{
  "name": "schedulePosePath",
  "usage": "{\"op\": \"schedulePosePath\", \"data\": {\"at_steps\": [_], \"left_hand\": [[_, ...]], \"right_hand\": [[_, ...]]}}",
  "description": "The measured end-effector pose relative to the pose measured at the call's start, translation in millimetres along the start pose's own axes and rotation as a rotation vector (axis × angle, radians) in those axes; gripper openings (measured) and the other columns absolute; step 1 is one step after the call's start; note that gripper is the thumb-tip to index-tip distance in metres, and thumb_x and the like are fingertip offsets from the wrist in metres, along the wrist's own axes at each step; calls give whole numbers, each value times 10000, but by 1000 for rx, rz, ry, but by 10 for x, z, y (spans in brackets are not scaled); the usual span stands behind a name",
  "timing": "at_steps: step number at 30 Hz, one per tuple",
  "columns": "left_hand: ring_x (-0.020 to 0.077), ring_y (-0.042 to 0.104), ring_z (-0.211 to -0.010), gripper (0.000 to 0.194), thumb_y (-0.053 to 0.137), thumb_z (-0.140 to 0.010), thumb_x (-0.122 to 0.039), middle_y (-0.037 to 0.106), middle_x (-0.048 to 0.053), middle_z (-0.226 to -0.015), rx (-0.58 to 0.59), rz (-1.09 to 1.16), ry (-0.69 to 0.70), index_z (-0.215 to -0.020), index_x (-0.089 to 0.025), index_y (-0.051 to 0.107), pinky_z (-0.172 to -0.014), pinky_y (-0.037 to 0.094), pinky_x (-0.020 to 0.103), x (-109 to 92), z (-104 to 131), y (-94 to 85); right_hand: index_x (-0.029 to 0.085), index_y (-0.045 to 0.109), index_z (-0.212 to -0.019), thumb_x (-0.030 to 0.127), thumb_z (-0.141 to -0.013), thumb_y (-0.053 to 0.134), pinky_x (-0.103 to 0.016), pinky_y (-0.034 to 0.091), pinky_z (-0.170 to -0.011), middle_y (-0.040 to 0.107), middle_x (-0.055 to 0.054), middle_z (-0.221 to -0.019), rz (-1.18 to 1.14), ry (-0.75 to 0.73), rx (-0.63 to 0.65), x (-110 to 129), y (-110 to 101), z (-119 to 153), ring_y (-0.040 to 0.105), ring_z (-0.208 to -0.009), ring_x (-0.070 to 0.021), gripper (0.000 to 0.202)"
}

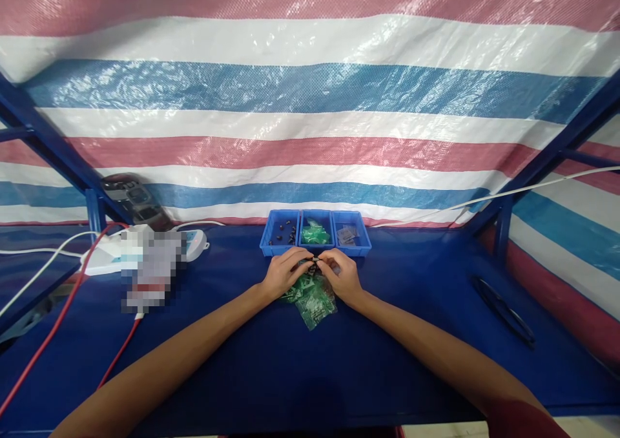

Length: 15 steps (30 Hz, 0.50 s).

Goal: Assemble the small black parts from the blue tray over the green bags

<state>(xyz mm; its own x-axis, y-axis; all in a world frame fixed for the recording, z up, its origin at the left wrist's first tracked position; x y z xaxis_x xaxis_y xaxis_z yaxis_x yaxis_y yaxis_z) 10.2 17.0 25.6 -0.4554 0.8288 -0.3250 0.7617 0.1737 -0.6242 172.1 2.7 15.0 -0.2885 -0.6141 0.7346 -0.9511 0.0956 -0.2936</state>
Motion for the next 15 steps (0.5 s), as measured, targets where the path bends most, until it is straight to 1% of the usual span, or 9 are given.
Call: {"op": "schedulePosePath", "data": {"at_steps": [9,15], "left_hand": [[65,549,-569,225,567,-867,-244,629,70,-971,-6,-1,28,-1085,-188,581,-539,465,185,1,-5,12],[78,568,-607,208,567,-867,-235,631,73,-966,-12,1,32,-1068,-184,586,-541,467,188,12,7,25]], "right_hand": [[189,587,-878,310,-892,500,-256,441,-593,556,-21,-740,-13,8,20,9,-4,-2,536,-630,-140,150],[191,588,-885,326,-891,499,-256,445,-596,561,-20,-739,-5,14,30,-2,3,1,540,-631,-141,163]]}}
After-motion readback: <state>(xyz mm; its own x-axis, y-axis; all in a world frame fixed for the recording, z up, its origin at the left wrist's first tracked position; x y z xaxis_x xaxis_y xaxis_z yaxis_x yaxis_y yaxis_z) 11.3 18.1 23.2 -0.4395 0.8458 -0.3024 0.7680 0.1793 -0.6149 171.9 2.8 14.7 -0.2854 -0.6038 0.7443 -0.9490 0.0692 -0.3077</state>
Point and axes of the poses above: each hand's wrist, its own z-axis away from the middle knuckle, its own y-axis out of the palm, x = y × z, the point moved 4 cm from there along -z, towards the middle knuckle
